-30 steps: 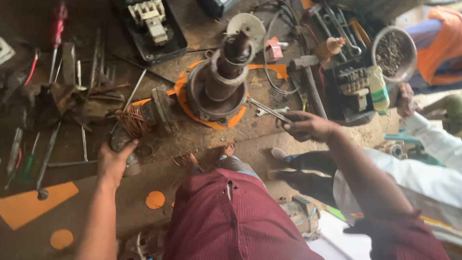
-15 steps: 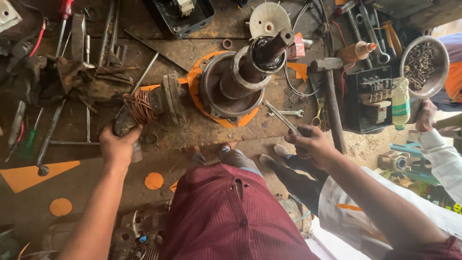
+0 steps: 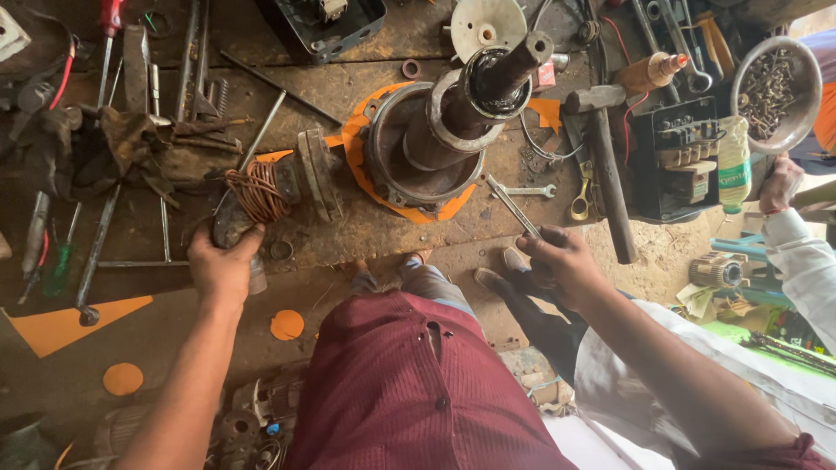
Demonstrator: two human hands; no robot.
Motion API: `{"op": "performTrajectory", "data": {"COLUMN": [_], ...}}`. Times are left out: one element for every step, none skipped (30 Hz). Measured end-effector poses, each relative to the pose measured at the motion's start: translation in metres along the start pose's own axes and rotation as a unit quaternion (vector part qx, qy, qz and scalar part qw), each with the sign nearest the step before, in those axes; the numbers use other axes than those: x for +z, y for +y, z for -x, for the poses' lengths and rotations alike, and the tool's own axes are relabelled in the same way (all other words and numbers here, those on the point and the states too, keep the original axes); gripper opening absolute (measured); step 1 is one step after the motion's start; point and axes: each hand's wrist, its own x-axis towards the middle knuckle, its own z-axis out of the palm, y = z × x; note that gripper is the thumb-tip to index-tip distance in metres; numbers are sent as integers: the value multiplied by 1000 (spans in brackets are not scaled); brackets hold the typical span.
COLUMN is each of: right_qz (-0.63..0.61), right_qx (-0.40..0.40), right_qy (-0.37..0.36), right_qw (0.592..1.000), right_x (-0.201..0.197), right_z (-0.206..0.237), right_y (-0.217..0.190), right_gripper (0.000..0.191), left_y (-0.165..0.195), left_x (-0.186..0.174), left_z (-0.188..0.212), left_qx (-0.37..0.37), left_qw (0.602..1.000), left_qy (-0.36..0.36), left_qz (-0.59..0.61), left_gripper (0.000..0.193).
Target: The person works on a pump/motor assembly clamped on a cluttered workshop bench. They hold the housing, turn a shaft component by hand, tighten and loosen bolts using a spanner, cut or grip wire with pliers, tap parts with a hammer, and reposition the assembly while other people hand over items nearby.
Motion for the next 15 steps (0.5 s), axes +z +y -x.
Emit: {"op": "performTrajectory", "data": {"right_qz": [-6, -13, -18, -24, -31, -28, -24, -20, -25, -27, -31, -36, -41, -47, -52], "right_qx": [-4, -6, -7, -8, -7, -6, -7, -8, -9, -13, -13, -15, -17, -18, -24], "right_qy": [2, 4, 7, 9, 12, 19, 25, 31, 37, 42, 48, 50, 51, 53, 52], "right_qw": [1000, 1000, 1000, 1000, 999, 999, 999, 999, 999, 999, 998, 998, 998, 997, 997], "right_x": [1, 4, 5, 8, 10, 11, 13, 13, 15, 12, 14, 12, 14, 14, 16], "right_z": [1, 4, 5, 7, 8, 8, 9, 5, 6, -1, 0, -7, -6, -9, -9], "right_y": [2, 3, 5, 7, 9, 11, 12, 14, 15, 16, 17, 19, 20, 23, 26], "right_gripper": [17, 17, 17, 17, 17, 17, 16, 16, 17, 17, 17, 17, 17, 17, 18], "left_y": [0, 1, 1, 3, 4, 5, 7, 5, 6, 1, 1, -4, -6, -9, -11], "left_x": [0, -1, -2, -5, -6, -8, -9, -8, -8, 2, 0, 6, 5, 7, 6], "left_z": [0, 1, 1, 2, 2, 2, 2, 0, 0, -5, -4, -7, -7, -8, -8], "left_qx": [7, 12, 17, 18, 18, 16, 18, 20, 23, 26, 24, 23, 27, 30, 33], "left_qw": [1000, 1000, 1000, 1000, 999, 999, 998, 998, 997, 998, 998, 998, 998, 997, 997], "left_qy": [1, 2, 2, 3, 3, 2, 1, 1, 2, 1, -1, -3, -1, 0, 2], "left_qz": [0, -1, -2, -15, -29, -43, -54, -63, -70, -62, -57, -53, -59, -66, -73], "left_gripper": [34, 34, 33, 34, 34, 34, 35, 35, 35, 36, 37, 38, 38, 38, 39]}}
